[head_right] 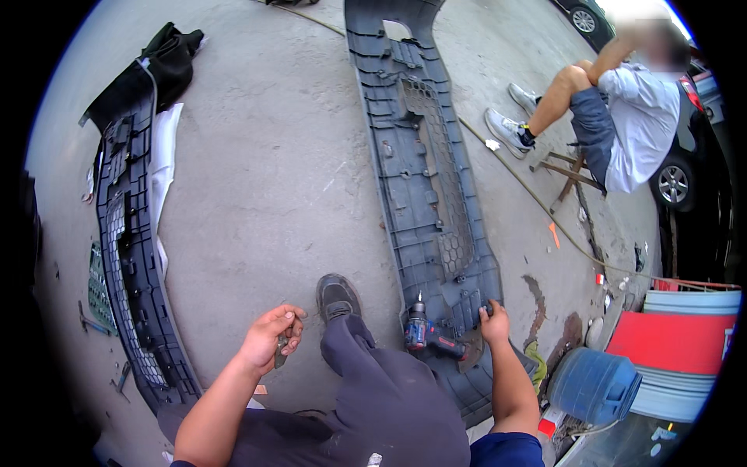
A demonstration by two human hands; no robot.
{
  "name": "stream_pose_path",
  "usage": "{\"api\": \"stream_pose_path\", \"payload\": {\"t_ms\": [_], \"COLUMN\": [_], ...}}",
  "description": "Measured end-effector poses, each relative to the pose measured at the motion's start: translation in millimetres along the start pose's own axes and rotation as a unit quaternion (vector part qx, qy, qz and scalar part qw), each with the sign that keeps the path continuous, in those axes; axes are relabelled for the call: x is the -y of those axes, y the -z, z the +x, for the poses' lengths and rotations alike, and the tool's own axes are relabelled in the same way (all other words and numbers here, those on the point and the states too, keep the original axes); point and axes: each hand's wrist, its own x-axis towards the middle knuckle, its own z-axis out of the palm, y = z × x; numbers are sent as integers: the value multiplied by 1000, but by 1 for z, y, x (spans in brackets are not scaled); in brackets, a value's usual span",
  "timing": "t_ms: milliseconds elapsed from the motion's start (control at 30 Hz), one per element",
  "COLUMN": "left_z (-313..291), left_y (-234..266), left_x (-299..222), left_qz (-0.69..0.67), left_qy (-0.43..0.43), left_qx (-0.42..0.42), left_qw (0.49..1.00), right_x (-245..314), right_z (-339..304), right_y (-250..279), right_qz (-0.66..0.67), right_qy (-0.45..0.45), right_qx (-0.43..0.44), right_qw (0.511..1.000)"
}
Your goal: The person works on a detached car bumper placed on the ground. They use a cordless drill to remove fasteners and then attach a small metal bracket to the bumper's interior frame.
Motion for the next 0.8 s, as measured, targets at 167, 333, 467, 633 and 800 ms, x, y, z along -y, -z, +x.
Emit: {"api": "stream_pose_path", "payload": {"t_ms": [167, 333, 467, 633, 800], "left_z": [-92, -189, -266, -331, -411], "left_y": [60, 115, 140, 164, 165], "left_x": [-30, -18, -9, 11, 2], "left_qz": [21, -16, -57, -134, -279], "left_qy": [-45, -90, -119, -222, -393], "left_qx": [-62, -77, -126, -152, -115], "left_qw": [997, 993, 983, 954, 868], "right_x": [27, -9, 27, 109, 555], "right_z": [-33, -102, -99, -14, -135], "right_y": [-58, -46, -10, 71, 241], "right_qz": [45, -61, -17, 381, 408], "right_qy": [83, 85, -17, -69, 342], "right_qx": [-9, -26, -3, 41, 285], "right_qw": [995, 994, 1000, 921, 797]}}
